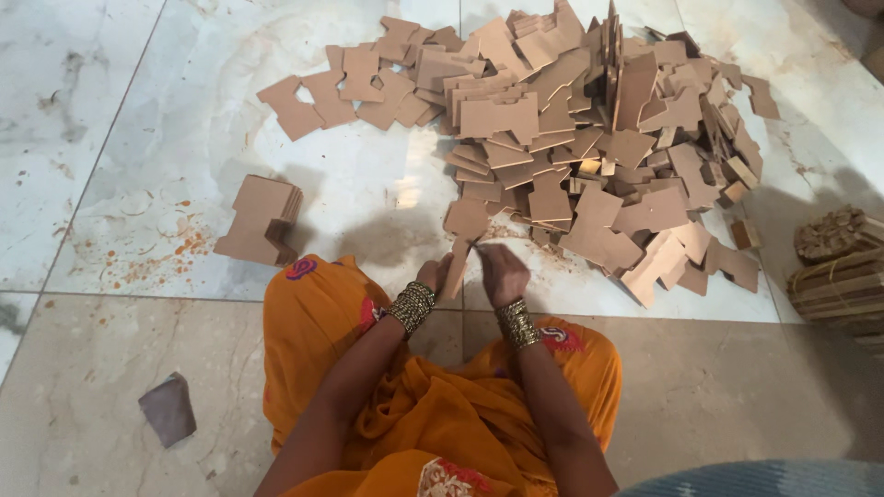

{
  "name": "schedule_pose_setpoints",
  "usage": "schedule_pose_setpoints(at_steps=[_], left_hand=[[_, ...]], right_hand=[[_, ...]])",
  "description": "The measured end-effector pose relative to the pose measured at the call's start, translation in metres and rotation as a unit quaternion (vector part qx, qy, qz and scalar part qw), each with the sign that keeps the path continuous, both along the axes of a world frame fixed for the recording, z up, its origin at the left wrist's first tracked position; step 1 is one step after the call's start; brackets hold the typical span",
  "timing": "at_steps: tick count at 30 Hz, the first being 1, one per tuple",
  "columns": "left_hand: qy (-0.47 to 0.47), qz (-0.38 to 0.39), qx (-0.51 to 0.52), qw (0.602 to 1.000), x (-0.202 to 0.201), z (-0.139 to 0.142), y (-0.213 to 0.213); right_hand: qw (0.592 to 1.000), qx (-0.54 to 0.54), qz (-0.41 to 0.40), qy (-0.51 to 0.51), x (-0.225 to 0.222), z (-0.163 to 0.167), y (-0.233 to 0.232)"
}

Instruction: The person sits on the floor and repeatedly picks up small cardboard pieces, aligns them, and presses them together to form assembled units. The person places the finished units into a growing stack on the left side of the frame.

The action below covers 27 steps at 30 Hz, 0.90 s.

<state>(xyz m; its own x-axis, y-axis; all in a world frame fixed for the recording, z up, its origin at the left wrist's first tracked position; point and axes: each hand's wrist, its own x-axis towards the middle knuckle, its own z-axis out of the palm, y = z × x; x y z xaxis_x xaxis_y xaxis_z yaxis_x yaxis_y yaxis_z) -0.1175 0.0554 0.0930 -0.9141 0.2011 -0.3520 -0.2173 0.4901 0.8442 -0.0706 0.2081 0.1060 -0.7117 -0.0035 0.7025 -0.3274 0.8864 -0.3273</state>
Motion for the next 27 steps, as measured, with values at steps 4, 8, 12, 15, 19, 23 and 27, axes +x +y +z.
schedule_pose_setpoints(at_steps=[4,8,12,15,19,23,27], left_hand=[[0.031,-0.009,0.012,0.999,0.002,0.000,0.000],[0.038,0.001,-0.014,0.999,0.002,0.000,0.000],[0.040,0.000,-0.039,0.998,0.001,0.000,0.000],[0.013,0.011,-0.004,1.000,0.000,-0.001,0.001],[-0.012,-0.003,0.016,1.000,-0.001,-0.003,0.001],[0.027,-0.032,-0.004,0.999,-0.001,-0.004,0.002],[-0.007,-0.027,0.021,0.999,0.001,-0.006,0.002]], right_hand=[[1.000,-0.008,0.010,-0.003,0.001,-0.006,-0.003],[0.997,-0.031,-0.072,0.023,-0.012,0.001,0.011],[0.985,-0.047,-0.139,0.089,-0.019,0.009,0.033],[0.989,-0.071,-0.117,0.062,-0.012,0.006,0.033],[0.998,-0.051,-0.023,0.040,-0.004,-0.001,0.007],[0.996,-0.081,-0.031,-0.008,-0.009,0.002,-0.004],[0.986,-0.104,-0.112,0.058,-0.021,0.010,0.022]])
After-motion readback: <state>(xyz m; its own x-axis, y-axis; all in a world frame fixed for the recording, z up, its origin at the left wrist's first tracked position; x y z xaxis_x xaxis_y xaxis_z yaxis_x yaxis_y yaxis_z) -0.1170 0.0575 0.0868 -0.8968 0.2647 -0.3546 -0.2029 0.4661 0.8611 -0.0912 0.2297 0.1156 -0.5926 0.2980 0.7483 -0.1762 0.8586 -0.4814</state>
